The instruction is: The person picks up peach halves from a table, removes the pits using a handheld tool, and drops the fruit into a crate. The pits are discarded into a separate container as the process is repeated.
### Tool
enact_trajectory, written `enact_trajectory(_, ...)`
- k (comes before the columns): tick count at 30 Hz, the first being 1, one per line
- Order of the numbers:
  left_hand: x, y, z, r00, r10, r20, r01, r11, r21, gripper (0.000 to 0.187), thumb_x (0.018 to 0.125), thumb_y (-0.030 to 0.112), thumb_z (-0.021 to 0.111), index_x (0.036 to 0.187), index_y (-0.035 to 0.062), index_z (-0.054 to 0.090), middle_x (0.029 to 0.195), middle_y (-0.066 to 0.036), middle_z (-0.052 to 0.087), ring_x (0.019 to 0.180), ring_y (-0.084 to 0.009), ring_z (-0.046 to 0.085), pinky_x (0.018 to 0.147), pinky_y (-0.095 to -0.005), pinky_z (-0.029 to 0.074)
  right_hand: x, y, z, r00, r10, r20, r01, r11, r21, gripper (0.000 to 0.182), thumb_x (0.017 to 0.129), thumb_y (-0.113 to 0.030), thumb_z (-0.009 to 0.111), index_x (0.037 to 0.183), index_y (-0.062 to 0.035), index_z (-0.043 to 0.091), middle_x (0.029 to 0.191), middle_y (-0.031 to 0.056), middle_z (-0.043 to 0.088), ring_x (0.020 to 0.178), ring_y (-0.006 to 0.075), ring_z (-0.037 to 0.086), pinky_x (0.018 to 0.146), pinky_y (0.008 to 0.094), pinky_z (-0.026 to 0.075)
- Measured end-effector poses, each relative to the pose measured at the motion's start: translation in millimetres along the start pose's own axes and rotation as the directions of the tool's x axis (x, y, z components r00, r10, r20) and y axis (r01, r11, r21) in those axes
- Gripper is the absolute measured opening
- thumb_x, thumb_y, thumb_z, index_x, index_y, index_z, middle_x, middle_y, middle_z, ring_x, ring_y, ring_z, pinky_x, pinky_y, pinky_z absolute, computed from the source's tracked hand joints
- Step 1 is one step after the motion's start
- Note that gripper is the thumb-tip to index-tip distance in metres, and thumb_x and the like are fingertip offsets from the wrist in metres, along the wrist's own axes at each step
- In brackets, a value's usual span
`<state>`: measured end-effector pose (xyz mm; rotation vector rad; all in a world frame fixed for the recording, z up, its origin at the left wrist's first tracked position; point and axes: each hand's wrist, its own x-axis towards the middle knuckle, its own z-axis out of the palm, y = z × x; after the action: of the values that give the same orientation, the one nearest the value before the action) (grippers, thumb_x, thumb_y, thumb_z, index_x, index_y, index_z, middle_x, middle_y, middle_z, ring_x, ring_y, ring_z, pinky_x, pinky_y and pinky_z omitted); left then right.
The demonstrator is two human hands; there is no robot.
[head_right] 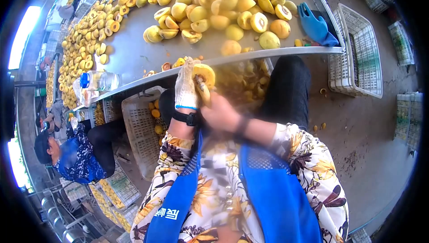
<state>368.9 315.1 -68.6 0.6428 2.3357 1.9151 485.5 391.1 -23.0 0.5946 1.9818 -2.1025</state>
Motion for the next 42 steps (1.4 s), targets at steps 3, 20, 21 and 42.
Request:
enact_trajectory(3,5,0,3,0.999,0.0,0.038,0.004,0.996,-0.088,0.03,0.088,0.028,0.06,0.103,0.0024,0.059,0.091,-0.004,0.059,0.08,-0.0123,0.057,0.065,-0.0255,0.048,1,-1,1,1.0,0.02,-0.022,-0.02,1.0,-0.008,0.027,0.079,-0.008,0.053,0.102,0.0047,0.052,0.087,0.0216,0.061,0.08,0.0306,0.06,0.073,0.038,0.048)
enact_trajectory(20,10,24,1,0.812,-0.526,0.255,0.582,0.69,-0.431,0.03,0.087,0.033,0.062,0.097,0.0052,0.061,0.085,-0.004,0.062,0.072,-0.0087,0.058,0.058,-0.0213,0.047,2,11,-14,0.866,0.086,0.492,-0.427,0.641,0.638,0.009,0.087,-0.011,0.055,0.092,-0.006,0.049,0.062,-0.0012,0.049,0.046,0.0078,0.046,0.039,0.0244,0.039)
enact_trajectory(21,9,23,2,0.799,-0.542,0.262,0.593,0.634,-0.496,0.03,0.087,0.033,0.062,0.098,0.0054,0.06,0.087,-0.003,0.061,0.073,-0.0083,0.058,0.059,-0.0214,0.047,0,9,-12,0.888,0.067,0.455,-0.367,0.699,0.613,0.008,0.087,-0.01,0.054,0.093,-0.0064,0.049,0.063,-0.0019,0.049,0.046,0.0078,0.046,0.038,0.024,0.038)
enact_trajectory(42,124,55,-34,0.967,-0.252,0.043,0.097,0.516,0.851,0.045,0.085,0.047,0.051,0.112,0.0113,0.058,0.11,-0.019,0.06,0.107,-0.0349,0.055,0.09,-0.0388,0.043,2,21,-40,0.992,0.091,-0.083,-0.068,0.966,0.251,0.012,0.084,-0.012,0.057,0.086,-0.0019,0.051,0.057,0.0022,0.05,0.038,0.0094,0.045,0.035,0.0232,0.036)
